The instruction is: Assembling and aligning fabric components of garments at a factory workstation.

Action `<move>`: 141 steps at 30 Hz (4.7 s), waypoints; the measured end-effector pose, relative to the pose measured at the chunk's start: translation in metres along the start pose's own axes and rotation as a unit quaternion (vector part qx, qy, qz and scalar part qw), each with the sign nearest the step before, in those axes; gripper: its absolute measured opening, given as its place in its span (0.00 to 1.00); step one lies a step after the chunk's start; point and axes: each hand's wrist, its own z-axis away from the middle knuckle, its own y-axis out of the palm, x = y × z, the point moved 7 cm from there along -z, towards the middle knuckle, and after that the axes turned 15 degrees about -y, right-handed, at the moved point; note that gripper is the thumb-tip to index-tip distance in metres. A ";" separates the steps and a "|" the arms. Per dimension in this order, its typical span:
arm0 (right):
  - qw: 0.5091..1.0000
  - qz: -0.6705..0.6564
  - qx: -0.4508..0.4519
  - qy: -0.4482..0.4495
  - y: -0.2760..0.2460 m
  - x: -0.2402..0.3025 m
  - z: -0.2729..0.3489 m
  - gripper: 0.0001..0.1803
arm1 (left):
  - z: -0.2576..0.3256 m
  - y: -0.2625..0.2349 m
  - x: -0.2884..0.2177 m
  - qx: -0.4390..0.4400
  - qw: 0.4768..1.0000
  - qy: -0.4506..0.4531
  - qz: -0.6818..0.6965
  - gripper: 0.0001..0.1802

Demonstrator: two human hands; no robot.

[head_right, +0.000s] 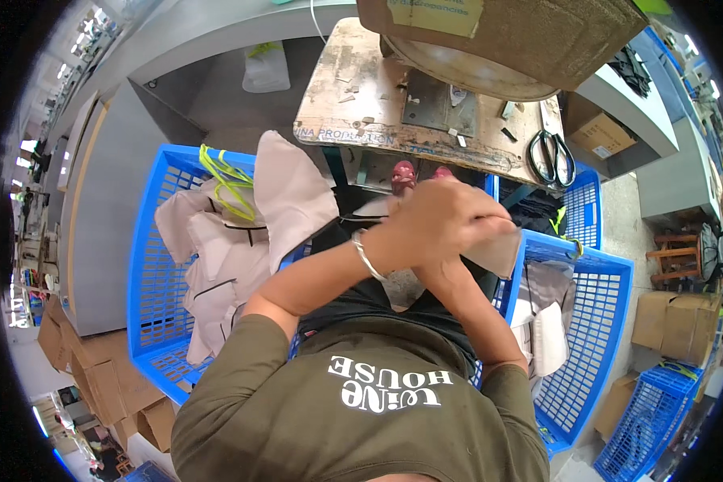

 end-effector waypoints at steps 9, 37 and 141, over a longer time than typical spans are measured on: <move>0.998 -0.041 -0.010 0.052 -0.046 -0.006 0.017 0.07 | 0.079 -0.090 0.139 0.288 0.844 -0.212 -0.400 0.31; 0.966 -0.045 -0.137 0.213 -0.107 -0.154 0.019 0.06 | -0.018 -0.089 0.082 0.120 0.933 -0.332 0.077 0.18; 0.979 0.023 -0.060 0.192 -0.040 -0.245 -0.016 0.12 | -0.086 -0.082 0.142 0.158 0.890 -0.405 0.134 0.12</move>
